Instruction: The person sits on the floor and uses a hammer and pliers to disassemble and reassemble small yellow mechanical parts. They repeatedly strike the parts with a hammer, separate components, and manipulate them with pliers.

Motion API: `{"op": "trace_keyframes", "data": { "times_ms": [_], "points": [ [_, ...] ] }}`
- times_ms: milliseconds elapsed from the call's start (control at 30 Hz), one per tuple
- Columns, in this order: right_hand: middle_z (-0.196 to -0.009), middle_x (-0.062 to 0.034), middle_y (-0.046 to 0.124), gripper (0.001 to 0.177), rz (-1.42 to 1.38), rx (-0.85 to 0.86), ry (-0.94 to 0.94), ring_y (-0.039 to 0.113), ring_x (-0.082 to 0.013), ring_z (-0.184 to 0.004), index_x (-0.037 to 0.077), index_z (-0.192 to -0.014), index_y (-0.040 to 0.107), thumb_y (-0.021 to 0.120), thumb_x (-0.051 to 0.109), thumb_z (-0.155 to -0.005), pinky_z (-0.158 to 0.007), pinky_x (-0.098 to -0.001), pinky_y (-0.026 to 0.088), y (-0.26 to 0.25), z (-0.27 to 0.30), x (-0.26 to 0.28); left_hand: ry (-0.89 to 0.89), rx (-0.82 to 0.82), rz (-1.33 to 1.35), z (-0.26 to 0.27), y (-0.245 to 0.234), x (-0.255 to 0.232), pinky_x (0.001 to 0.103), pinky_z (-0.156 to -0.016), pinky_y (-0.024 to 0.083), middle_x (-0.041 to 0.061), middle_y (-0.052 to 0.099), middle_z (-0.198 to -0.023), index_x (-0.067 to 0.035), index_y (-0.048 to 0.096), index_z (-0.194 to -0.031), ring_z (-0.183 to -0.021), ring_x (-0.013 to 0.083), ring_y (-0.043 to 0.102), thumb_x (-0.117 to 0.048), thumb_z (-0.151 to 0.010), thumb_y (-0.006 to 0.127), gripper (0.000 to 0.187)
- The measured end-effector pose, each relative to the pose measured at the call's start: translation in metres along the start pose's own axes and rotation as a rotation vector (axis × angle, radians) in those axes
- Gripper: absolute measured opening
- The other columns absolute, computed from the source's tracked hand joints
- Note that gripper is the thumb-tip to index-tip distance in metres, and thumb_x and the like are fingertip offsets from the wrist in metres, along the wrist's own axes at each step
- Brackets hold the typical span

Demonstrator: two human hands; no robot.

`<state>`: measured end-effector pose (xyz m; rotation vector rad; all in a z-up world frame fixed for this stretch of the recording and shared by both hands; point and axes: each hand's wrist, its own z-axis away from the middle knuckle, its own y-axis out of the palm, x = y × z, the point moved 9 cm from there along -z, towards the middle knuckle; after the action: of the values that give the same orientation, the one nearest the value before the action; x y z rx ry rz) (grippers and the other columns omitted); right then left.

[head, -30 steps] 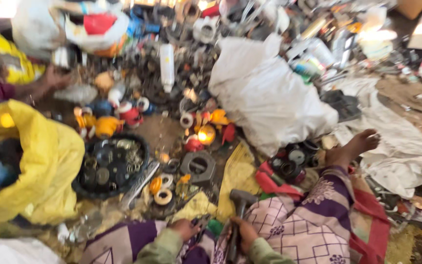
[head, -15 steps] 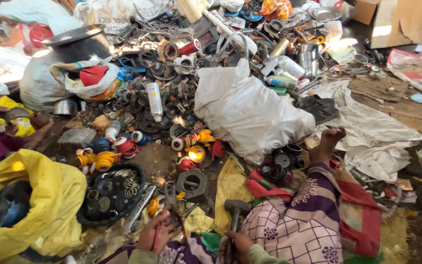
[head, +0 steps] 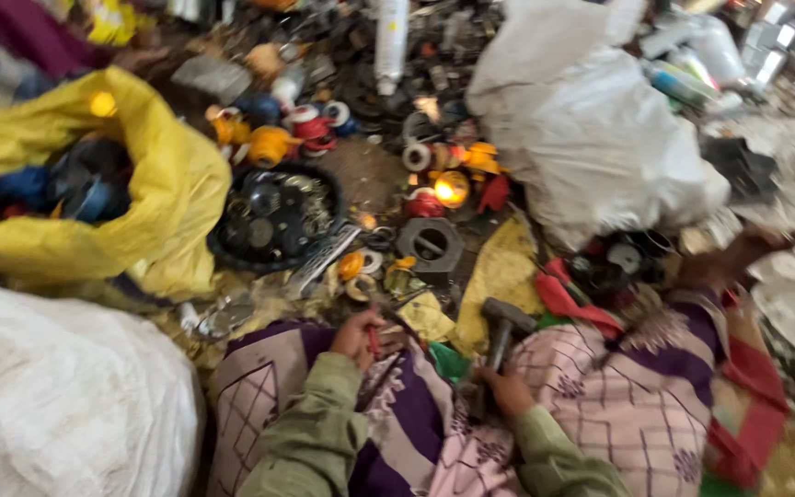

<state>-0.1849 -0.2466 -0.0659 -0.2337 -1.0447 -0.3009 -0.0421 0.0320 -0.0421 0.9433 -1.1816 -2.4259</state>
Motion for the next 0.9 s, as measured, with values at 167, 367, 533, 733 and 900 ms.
{"op": "trace_keyframes", "data": {
  "times_ms": [167, 367, 533, 733, 900],
  "points": [
    [-0.103, -0.0187, 0.072, 0.047, 0.972, -0.354, -0.465, 0.071, -0.0369, -0.087, 0.005, -0.117, 0.069, 0.076, 0.039, -0.085, -0.076, -0.048, 0.057, -0.013, 0.044, 0.09, -0.076, 0.274, 0.134, -0.019, 0.028, 0.015, 0.029, -0.04, 0.037, -0.003, 0.044, -0.057, -0.015, 0.048, -0.075, -0.043, 0.0132, 0.044, -0.011, -0.087, 0.06, 0.018],
    [-0.096, -0.0139, 0.074, 0.044, 1.015, -0.317, -0.496, 0.073, -0.031, -0.085, 0.009, -0.121, 0.069, 0.075, 0.034, -0.085, -0.075, -0.0431, 0.057, 0.035, 0.021, 0.138, -0.051, 0.115, 0.068, -0.038, 0.032, 0.02, 0.03, -0.04, 0.033, -0.004, 0.039, -0.053, -0.013, 0.05, -0.072, -0.04, 0.0136, 0.038, -0.013, -0.085, 0.061, 0.017],
    [-0.102, -0.0128, 0.075, 0.042, 0.938, -0.309, -0.598, 0.074, -0.0263, -0.081, 0.006, -0.114, 0.071, 0.078, 0.035, -0.085, -0.071, -0.0392, 0.056, 0.097, -0.056, 0.17, 0.124, -0.082, 0.035, -0.04, 0.022, 0.001, 0.034, -0.04, 0.038, 0.0, 0.048, -0.058, -0.004, 0.056, -0.073, -0.043, 0.0156, 0.047, -0.015, -0.086, 0.067, 0.02],
    [-0.093, -0.0101, 0.076, 0.039, 0.723, -0.236, -0.357, 0.068, -0.0164, -0.079, 0.003, -0.116, 0.076, 0.075, 0.037, -0.095, -0.07, -0.0313, 0.053, 0.138, -0.174, 0.161, 0.045, -0.065, -0.034, -0.032, 0.019, -0.003, 0.036, -0.039, 0.047, 0.008, 0.056, -0.058, -0.003, 0.062, -0.076, -0.04, 0.0205, 0.056, -0.017, -0.086, 0.065, 0.017],
    [-0.092, -0.0099, 0.074, 0.027, 0.434, -0.128, -0.475, 0.065, -0.0151, -0.08, -0.001, -0.107, 0.074, 0.078, 0.023, -0.095, -0.07, -0.0297, 0.053, 0.143, -0.18, 0.129, 0.041, -0.002, -0.007, -0.017, 0.037, -0.008, 0.031, -0.036, 0.039, 0.002, 0.053, -0.057, -0.008, 0.061, -0.075, -0.038, 0.0149, 0.05, -0.016, -0.084, 0.065, 0.013]
  ]
}}
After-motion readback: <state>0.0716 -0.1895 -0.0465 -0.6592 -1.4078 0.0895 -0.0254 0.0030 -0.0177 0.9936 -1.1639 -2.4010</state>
